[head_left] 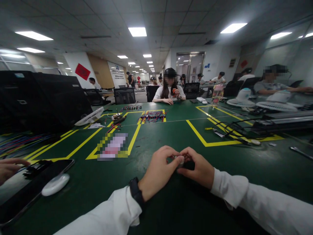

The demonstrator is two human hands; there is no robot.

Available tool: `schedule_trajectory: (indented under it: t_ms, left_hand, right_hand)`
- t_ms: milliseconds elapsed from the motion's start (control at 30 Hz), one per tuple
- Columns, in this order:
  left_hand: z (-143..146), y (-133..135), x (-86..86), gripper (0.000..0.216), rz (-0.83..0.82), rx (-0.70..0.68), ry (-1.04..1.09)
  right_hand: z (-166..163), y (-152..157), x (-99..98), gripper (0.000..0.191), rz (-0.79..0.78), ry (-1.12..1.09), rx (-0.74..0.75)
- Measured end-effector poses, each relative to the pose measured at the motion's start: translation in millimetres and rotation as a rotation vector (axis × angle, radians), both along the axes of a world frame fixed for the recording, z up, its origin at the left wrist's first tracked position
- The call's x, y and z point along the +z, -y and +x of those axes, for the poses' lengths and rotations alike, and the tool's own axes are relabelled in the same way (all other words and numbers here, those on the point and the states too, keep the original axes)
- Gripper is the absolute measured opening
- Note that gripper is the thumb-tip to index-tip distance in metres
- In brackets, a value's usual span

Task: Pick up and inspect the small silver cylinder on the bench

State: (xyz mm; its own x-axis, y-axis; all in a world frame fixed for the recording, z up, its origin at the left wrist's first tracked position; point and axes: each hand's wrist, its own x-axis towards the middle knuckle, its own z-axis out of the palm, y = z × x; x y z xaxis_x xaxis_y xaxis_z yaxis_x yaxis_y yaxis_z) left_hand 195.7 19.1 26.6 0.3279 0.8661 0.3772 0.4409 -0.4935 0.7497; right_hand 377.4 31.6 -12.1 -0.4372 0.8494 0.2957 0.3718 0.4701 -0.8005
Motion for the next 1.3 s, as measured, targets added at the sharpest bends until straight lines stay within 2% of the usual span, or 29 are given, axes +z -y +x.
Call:
schedule_trajectory:
  t_ms: [133,233,300,433,500,633,733,800,867,967,1067,1133,1233,1300]
  left_hand:
    - [-1,-2,10.8,0.014,0.064,0.057,0.051]
    - [-14,-5,10.5,0.017,0.081,0.126,0.134]
    - [-27,-6,2.0,0.018,0.073,0.132,0.065]
    - [-45,-6,-23.9,0.015,0.01,0.032,-0.286]
    - [-48,-6,-31.4,0.019,0.002,0.007,-0.381]
    - [-48,-5,-30.3,0.023,-0.015,-0.009,-0.397]
    - [-51,-3,-23.9,0.031,-0.043,-0.032,-0.318]
    - [-57,0,-20.0,0.036,-0.073,-0.021,-0.223]
    - [-68,4,-16.9,0.039,-0.114,0.03,-0.14]
    - [-94,11,-13.8,0.039,-0.204,0.134,-0.053]
    - [-129,16,-13.9,0.038,-0.259,0.255,0.017]
    - [-156,20,-16.3,0.036,-0.282,0.351,0.032]
    - [-195,24,-23.2,0.038,-0.336,0.481,0.03]
    - [-213,25,-28.2,0.038,-0.377,0.545,0.071]
  right_hand:
    - [1,0,-0.9,0.039,-0.003,0.009,-0.012]
    - [0,1,-0.6,0.04,0.007,0.02,-0.041]
    - [0,2,0.0,0.04,0.007,0.028,-0.046]
    - [0,3,1.5,0.04,0.006,0.043,-0.059]
    - [-1,4,2.7,0.04,0.012,0.049,-0.06]
    - [-2,8,5.9,0.038,0.032,0.023,-0.081]
    - [13,9,6.3,0.038,0.102,-0.068,-0.205]
    - [38,7,3.7,0.041,0.171,-0.057,-0.327]
    - [77,5,-1.7,0.045,0.249,0.041,-0.471]
    - [154,5,-12.7,0.05,0.359,0.201,-0.721]
    - [237,13,-22.2,0.046,0.464,0.363,-0.94]
    - [280,19,-25.3,0.044,0.453,0.472,-1.03]
    - [310,27,-22.3,0.05,0.277,0.566,-1.093]
    - [298,28,-15.6,0.061,0.309,0.662,-1.161]
